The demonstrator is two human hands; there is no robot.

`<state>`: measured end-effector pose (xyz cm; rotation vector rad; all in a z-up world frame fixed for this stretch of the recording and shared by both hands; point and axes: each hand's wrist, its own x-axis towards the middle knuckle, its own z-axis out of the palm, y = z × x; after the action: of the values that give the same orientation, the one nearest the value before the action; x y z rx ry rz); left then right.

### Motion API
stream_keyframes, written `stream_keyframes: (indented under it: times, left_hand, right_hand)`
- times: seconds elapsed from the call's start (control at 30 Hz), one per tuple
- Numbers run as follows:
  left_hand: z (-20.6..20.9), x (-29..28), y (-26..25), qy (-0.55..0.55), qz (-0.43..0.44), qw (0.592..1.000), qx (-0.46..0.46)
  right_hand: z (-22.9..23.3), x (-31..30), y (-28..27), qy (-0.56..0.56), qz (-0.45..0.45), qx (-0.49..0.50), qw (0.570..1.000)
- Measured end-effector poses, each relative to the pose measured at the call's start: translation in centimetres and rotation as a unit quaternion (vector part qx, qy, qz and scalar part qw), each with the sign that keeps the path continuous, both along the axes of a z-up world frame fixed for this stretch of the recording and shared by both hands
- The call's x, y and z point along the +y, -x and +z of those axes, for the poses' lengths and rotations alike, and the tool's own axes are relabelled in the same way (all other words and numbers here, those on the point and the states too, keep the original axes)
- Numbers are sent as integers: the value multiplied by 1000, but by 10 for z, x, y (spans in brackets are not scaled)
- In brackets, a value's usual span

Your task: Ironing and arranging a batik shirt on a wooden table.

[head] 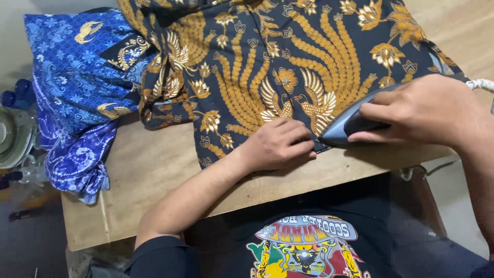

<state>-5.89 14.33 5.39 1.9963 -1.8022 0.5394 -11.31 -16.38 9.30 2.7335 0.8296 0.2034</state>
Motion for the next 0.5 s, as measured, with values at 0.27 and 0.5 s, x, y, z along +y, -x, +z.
stream_keyframes:
  times: [0.27,0.5]
  left_hand:
    - [-2,3,2,-38,-3,998,-54]
    - [-1,2,4,-58,2,994,-94]
  right_hand:
    - [-3,-3,-12,44,-18,-43,998]
    - [-5,-8,-5,12,-3,10,1000]
